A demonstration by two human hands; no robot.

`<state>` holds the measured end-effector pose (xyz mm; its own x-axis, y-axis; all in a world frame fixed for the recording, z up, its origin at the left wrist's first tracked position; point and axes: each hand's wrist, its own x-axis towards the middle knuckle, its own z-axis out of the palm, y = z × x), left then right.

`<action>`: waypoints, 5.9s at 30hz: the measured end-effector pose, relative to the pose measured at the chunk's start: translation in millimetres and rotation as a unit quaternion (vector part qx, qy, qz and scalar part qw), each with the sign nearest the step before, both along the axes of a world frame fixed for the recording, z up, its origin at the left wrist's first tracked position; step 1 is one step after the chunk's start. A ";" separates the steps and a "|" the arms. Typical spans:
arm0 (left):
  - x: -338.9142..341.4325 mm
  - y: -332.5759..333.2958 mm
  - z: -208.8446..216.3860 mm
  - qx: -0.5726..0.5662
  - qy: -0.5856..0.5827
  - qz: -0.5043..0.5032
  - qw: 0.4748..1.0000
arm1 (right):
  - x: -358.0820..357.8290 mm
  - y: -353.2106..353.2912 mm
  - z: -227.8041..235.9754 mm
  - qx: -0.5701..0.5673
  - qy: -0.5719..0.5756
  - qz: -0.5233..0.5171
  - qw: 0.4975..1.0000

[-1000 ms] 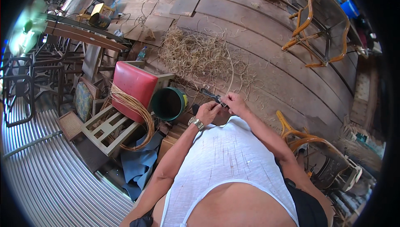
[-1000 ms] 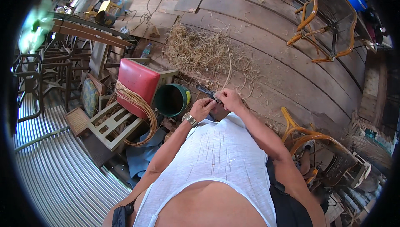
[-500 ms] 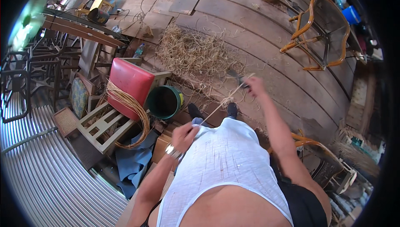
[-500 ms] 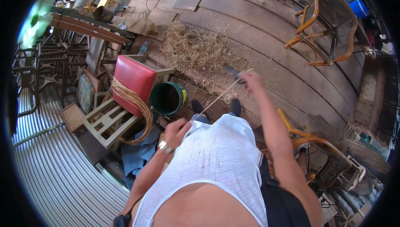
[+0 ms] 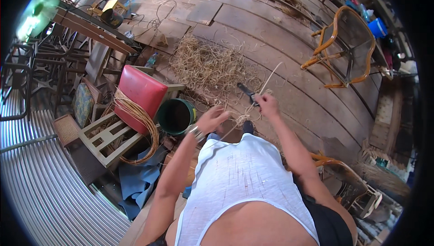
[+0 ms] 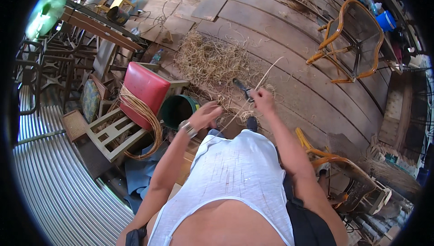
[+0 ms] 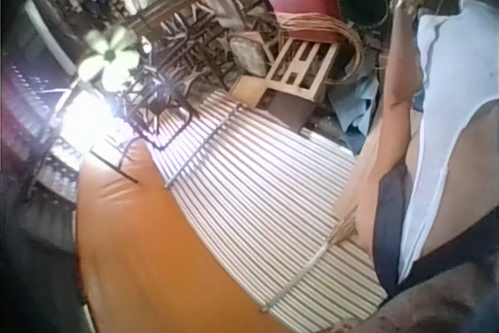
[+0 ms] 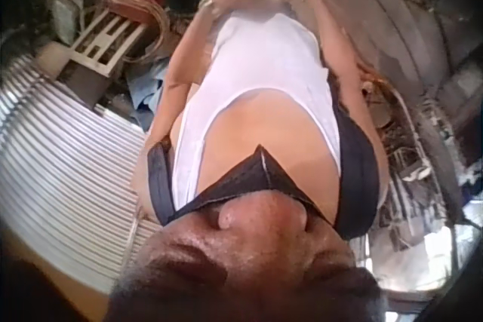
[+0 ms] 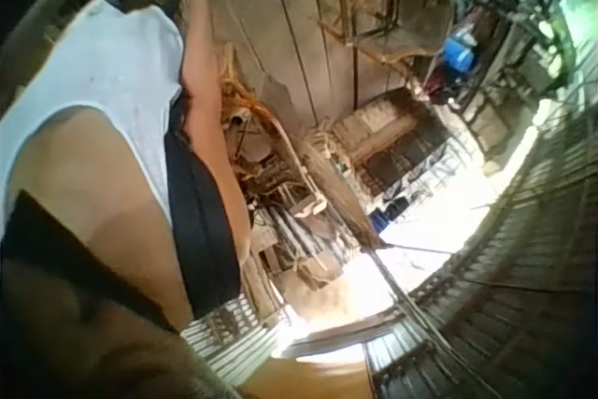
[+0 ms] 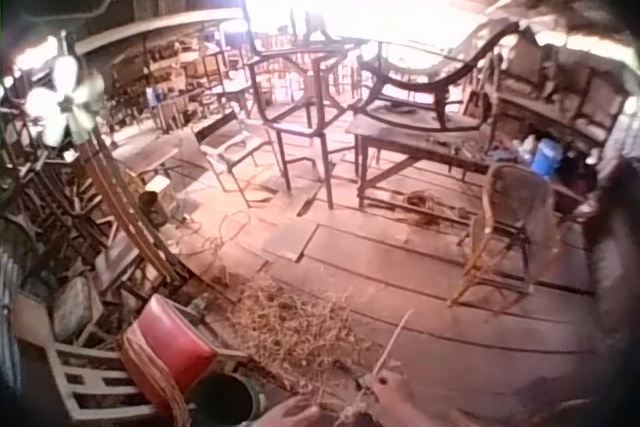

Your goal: The person strips the outer layer from thin rattan strips using a knife. They repeatedly pull the strips through the blade to remove the bark, creating a pile of shavings on the floor. The person occasionally pauses to adjust the bundle of rattan or look around the workshop.

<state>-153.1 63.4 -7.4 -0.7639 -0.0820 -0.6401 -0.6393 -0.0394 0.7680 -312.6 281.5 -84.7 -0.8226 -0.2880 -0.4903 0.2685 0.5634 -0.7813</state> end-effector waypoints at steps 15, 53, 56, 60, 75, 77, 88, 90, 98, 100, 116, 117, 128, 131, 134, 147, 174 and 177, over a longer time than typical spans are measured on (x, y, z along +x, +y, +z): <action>124.9 -1.8 14.5 -0.125 0.017 -0.170 0.977 | -114.1 157.8 9.6 0.077 -0.045 -0.155 0.984; 76.6 45.0 -30.2 -0.113 0.057 -0.055 0.990 | 84.0 -47.6 40.0 -0.076 -0.120 0.289 0.947; 105.0 13.7 -36.9 -0.084 0.014 -0.071 0.994 | 65.5 -31.5 15.0 -0.075 -0.029 0.324 0.943; 187.4 -57.4 -6.0 -0.094 -0.125 -0.102 0.982 | -53.7 68.0 -30.6 0.025 0.100 0.294 0.950; 158.5 -52.7 -53.9 -0.128 -0.104 -0.072 0.984 | -167.0 200.5 -17.1 0.262 0.262 0.153 0.916; 106.2 -9.3 -66.3 -0.112 -0.057 -0.059 0.990 | -88.6 111.3 -10.4 0.129 0.246 0.125 0.952; 122.7 -47.9 -47.3 -0.094 -0.079 -0.070 0.990 | 0.9 27.4 12.1 -0.042 -0.013 0.227 0.973; 158.1 -83.2 -25.9 -0.155 -0.153 -0.099 0.971 | -47.8 82.7 -22.4 -0.006 0.053 0.197 0.979; 280.8 -128.0 -17.2 -0.236 -0.173 -0.022 0.956 | -123.5 205.0 -11.3 0.107 -0.016 0.075 0.991; 287.6 -121.7 -14.7 -0.256 -0.180 -0.020 0.950 | -125.6 207.9 -7.3 0.125 -0.010 0.071 0.990; 381.2 -125.7 -18.1 -0.572 -0.314 0.040 0.756 | -168.5 226.9 -14.0 0.165 0.069 0.036 0.983; 365.8 -124.4 -19.7 -0.685 -0.278 0.032 0.672 | -165.1 231.5 -40.4 0.160 0.087 0.009 0.983; 76.4 57.7 -99.4 0.339 -0.048 0.262 0.902 | 62.8 33.0 -19.2 0.008 -0.047 0.067 0.997; 29.3 51.9 -112.2 0.407 0.048 0.357 0.840 | 88.1 31.4 -1.9 -0.012 -0.088 0.045 0.995; 12.3 13.0 -127.8 0.363 0.116 0.458 0.803 | 87.0 41.0 -7.0 0.011 -0.073 0.031 0.997; 1.7 -51.4 66.0 0.347 0.397 0.239 0.815 | 58.3 49.4 -20.4 0.003 0.086 0.109 0.990; 16.5 60.9 -30.4 -0.273 0.062 -0.078 0.957 | 70.2 -19.6 -1.1 -0.051 -0.092 0.011 0.994; 47.8 57.8 -34.4 -0.330 0.133 -0.117 0.927 | 40.5 -5.3 -3.8 -0.030 -0.121 -0.045 0.991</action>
<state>-105.3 121.2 -41.8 -0.9341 -0.2007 -0.2951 -0.3548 0.6113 0.7074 -272.1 276.2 -88.5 -0.7070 -0.2531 -0.6604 0.4987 0.4837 -0.7193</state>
